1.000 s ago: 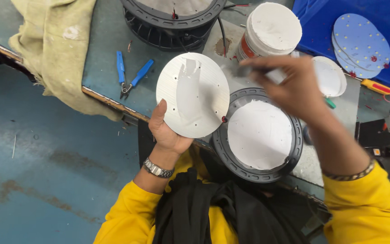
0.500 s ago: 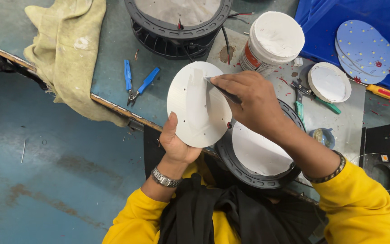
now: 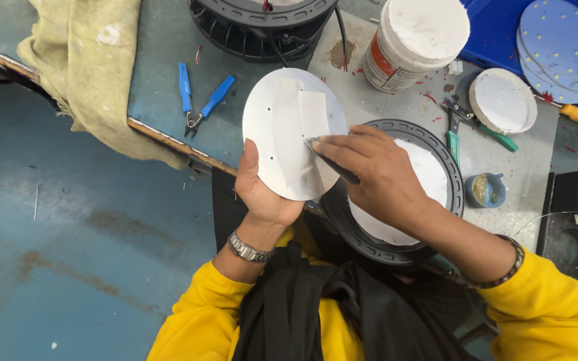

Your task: The person applies a white paste to the interior of a circular plastic housing and to the back of a round LED panel using a small metal spatula. They then place the LED panel into the housing, press it down, and use pliers to trim a wire protruding from the edge.

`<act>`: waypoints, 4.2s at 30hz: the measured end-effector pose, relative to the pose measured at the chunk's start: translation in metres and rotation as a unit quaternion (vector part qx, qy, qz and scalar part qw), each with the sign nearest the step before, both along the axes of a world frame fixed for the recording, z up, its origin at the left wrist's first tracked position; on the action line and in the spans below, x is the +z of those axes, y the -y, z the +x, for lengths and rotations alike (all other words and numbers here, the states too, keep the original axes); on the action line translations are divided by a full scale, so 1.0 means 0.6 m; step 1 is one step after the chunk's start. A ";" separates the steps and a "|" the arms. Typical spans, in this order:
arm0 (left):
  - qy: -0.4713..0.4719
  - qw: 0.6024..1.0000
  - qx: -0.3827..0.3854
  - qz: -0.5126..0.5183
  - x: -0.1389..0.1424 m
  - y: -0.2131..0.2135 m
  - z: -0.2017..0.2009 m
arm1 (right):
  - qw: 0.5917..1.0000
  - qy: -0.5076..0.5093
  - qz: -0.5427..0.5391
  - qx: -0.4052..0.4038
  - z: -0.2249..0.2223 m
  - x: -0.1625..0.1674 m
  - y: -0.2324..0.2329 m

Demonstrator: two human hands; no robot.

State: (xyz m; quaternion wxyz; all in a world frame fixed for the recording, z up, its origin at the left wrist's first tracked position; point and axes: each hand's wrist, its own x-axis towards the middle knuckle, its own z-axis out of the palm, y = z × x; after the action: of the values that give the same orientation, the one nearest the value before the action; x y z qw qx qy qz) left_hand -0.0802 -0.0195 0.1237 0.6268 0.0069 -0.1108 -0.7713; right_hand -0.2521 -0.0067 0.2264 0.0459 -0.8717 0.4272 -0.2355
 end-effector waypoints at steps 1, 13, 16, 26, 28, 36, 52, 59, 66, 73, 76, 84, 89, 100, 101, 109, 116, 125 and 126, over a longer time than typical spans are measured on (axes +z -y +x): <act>-0.002 1.000 0.004 -0.001 0.003 0.000 0.000 | 1.000 -0.003 0.007 0.005 -0.001 -0.001 -0.005; 0.021 0.999 -0.017 -0.021 -0.001 -0.008 -0.002 | 0.999 0.009 -0.035 0.029 -0.009 0.063 0.078; 0.034 0.999 -0.006 -0.013 -0.008 -0.010 -0.003 | 0.999 0.015 -0.021 0.036 -0.003 0.053 0.077; 0.013 1.000 -0.015 -0.018 -0.015 -0.007 0.000 | 0.997 -0.016 0.069 0.025 -0.003 0.040 -0.019; 0.020 1.000 -0.010 -0.011 -0.013 -0.009 -0.001 | 0.997 -0.011 0.069 0.021 -0.006 0.045 -0.022; 0.025 0.999 0.001 -0.031 -0.009 -0.021 -0.005 | 0.998 0.003 0.058 0.002 -0.009 0.033 -0.006; -0.040 0.998 0.045 0.024 0.030 -0.006 -0.001 | 0.995 -0.045 0.089 0.006 -0.004 0.017 -0.089; 0.011 0.999 0.052 0.005 0.021 -0.013 -0.009 | 0.997 -0.016 0.066 -0.021 -0.006 0.077 -0.055; 0.020 0.997 -0.004 -0.071 -0.007 -0.040 -0.021 | 0.999 0.037 0.016 0.011 0.031 0.085 0.037; 0.008 0.998 -0.001 -0.070 -0.062 -0.042 -0.031 | 0.999 0.019 0.045 0.002 0.053 0.072 0.011; -0.013 0.994 0.010 -0.111 -0.067 -0.041 -0.034 | 0.999 0.011 0.051 0.003 0.050 0.067 -0.019; 0.038 0.997 -0.009 -0.064 -0.005 -0.038 -0.031 | 0.999 0.013 0.047 0.016 0.032 0.054 -0.095; 0.041 0.996 -0.012 -0.078 0.010 -0.045 -0.028 | 0.998 0.019 0.060 0.018 0.025 0.045 -0.136; 0.049 0.996 0.011 -0.078 0.022 -0.054 -0.017 | 0.994 0.052 0.064 -0.075 -0.015 0.102 -0.119; 0.054 0.994 0.028 -0.092 0.031 -0.056 -0.015 | 0.995 0.061 0.062 -0.057 -0.017 0.097 -0.108; 0.036 0.998 -0.001 -0.059 0.073 -0.060 0.027 | 0.998 0.023 0.057 -0.024 0.009 0.044 -0.078; 0.002 0.998 -0.013 -0.056 0.071 -0.064 0.023 | 0.997 0.014 0.075 -0.012 0.019 0.046 -0.111; 0.020 0.995 -0.018 -0.091 0.071 -0.074 0.022 | 0.989 0.054 0.114 -0.079 -0.014 0.076 -0.155; 0.020 0.995 -0.013 -0.095 0.069 -0.076 0.021 | 0.987 0.049 0.116 -0.099 -0.020 0.074 -0.153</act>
State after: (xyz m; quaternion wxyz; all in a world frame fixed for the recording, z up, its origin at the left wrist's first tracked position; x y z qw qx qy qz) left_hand -0.0676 0.0260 0.1653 0.6119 -0.0385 -0.1960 -0.7653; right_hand -0.2639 0.0854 0.2710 0.1443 -0.8014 0.5330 -0.2300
